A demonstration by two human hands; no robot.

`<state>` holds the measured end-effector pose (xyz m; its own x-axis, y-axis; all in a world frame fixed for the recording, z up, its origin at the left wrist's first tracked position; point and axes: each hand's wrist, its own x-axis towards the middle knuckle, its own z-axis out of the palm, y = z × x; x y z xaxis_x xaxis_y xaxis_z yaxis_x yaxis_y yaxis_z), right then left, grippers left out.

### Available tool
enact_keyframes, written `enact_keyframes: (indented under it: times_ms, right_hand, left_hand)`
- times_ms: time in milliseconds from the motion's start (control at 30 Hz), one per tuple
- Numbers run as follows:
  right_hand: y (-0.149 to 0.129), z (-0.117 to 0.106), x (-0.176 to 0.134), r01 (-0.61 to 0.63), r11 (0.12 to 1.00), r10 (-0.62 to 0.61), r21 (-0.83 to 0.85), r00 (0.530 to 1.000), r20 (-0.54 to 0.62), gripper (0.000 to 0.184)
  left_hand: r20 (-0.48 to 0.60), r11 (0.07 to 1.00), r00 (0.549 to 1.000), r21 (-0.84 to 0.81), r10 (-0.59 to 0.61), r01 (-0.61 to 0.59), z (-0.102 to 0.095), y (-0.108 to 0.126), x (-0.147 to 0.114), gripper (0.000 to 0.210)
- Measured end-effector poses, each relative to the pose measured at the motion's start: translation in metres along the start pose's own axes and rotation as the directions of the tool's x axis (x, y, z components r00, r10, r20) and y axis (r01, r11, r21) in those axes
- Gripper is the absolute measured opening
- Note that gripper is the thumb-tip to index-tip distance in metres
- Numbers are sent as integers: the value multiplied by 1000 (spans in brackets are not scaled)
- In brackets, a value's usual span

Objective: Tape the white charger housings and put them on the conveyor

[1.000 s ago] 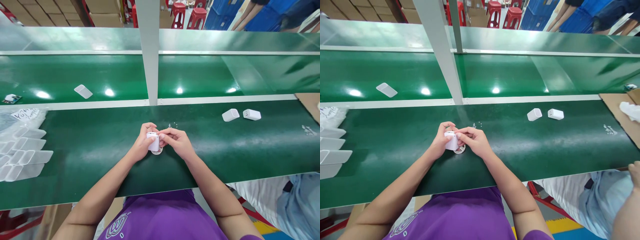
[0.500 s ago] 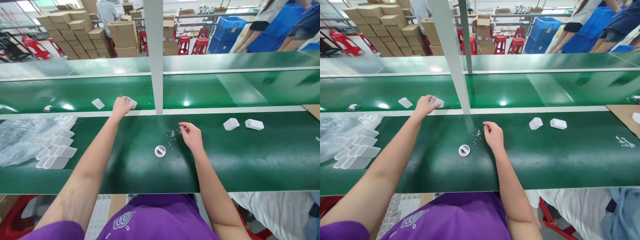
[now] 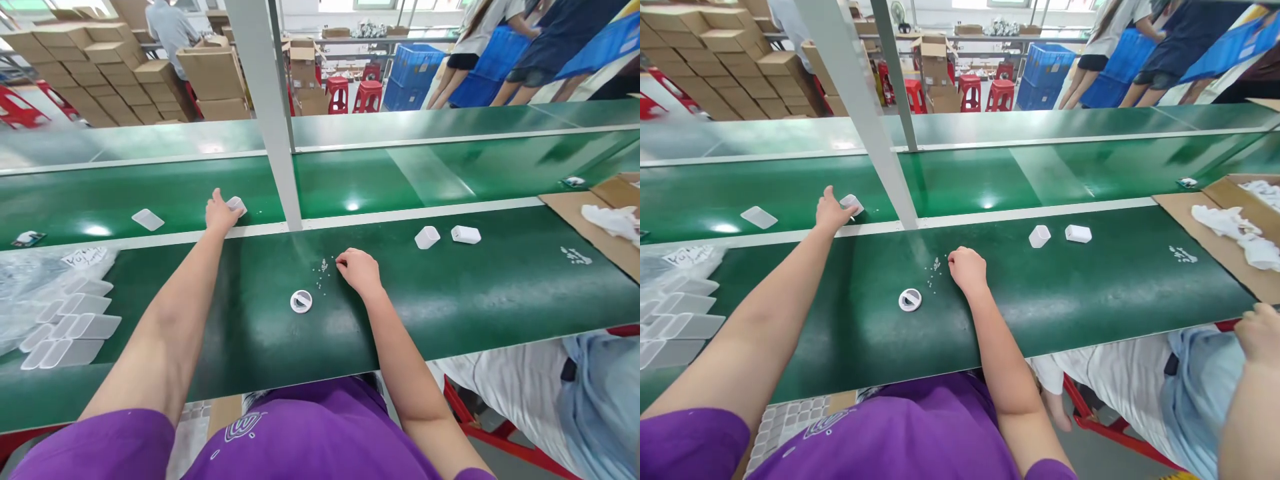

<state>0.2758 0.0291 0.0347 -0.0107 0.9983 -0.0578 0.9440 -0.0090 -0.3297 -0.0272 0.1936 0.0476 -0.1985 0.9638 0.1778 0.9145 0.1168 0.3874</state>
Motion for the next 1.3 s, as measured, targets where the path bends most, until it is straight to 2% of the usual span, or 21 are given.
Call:
enact_keyframes:
  times_ms: [67, 133, 167, 233, 267, 300, 367, 433, 500, 567, 600, 667, 700, 767, 833, 933, 1133, 1200, 1300]
  right_hand:
    - [-3, 0, -1, 0, 1000, 0, -27, 1000, 9, 22]
    - [-5, 1, 0, -8, 999, 9, -54, 1000, 11, 24]
    - [-6, 2, 0, -12, 998, 12, -67, 1000, 10, 24]
    - [-8, 3, 0, -8, 996, 8, -89, 1000, 6, 25]
    - [-9, 4, -1, 3, 995, -3, -98, 1000, 4, 26]
    - [-10, 6, -2, 18, 994, -18, -107, 1000, -1, 27]
    - [-10, 9, -6, 47, 991, -50, -122, 999, -20, 30]
    - [-6, 13, -7, 50, 990, -59, -133, 996, -65, 29]
    - [1, 19, -2, 69, 992, -79, -107, 993, -85, 26]
    - [7, 25, 6, 121, 991, -128, -64, 984, -121, 26]
    - [8, 26, 9, 133, 990, -137, -38, 982, -127, 26]
    - [8, 28, 12, 138, 990, -135, 17, 983, -125, 28]
    - [7, 28, 12, 135, 990, -129, 42, 984, -120, 28]
    - [4, 26, 11, 138, 987, -127, 87, 985, -116, 28]
    - [1, 23, 11, 138, 983, -124, 120, 985, -116, 27]
    - [-2, 19, 11, 109, 983, -96, 145, 991, -97, 26]
    - [4, 24, 13, 124, 978, -109, 168, 990, -93, 27]
    - [6, 26, 16, 141, 977, -126, 158, 987, -101, 26]
    - [3, 24, 13, 149, 983, -138, 111, 985, -100, 24]
  left_hand:
    - [5, 1000, 1000, 4, -13, 13, -6, -3, -16, 69]
    - [115, 992, 986, -32, 122, -119, -10, -3, -43, 53]
    - [195, 975, 956, -72, 220, -210, -11, -2, -60, 46]
    - [333, 912, 849, -176, 410, -371, -12, -1, -98, 40]
    - [365, 883, 805, -207, 468, -420, -13, -1, -116, 39]
    - [369, 867, 785, -212, 498, -451, -15, -3, -133, 37]
    - [332, 862, 795, -186, 507, -471, -21, -11, -157, 35]
    - [248, 883, 848, -138, 469, -449, -32, -29, -168, 33]
    - [141, 921, 910, -69, 389, -383, -49, -59, -168, 32]
    - [-10, 968, 969, 35, 247, -247, -72, -99, -168, 33]
    - [-91, 985, 983, 87, 159, -151, -85, -121, -170, 35]
    - [-227, 985, 973, 154, -36, 72, -111, -164, -173, 39]
    - [-242, 973, 963, 162, -120, 162, -122, -183, -174, 42]
    - [-189, 956, 954, 137, -234, 261, -139, -214, -172, 45]
    - [-136, 952, 954, 116, -269, 285, -147, -233, -167, 48]
    - [-81, 957, 963, 113, -258, 266, -143, -239, -157, 49]
    - [-22, 942, 959, 184, -283, 282, -122, -224, -152, 43]
    - [11, 944, 959, 177, -285, 278, -121, -214, -152, 41]
    - [79, 971, 977, 153, -200, 186, -123, -184, -155, 44]
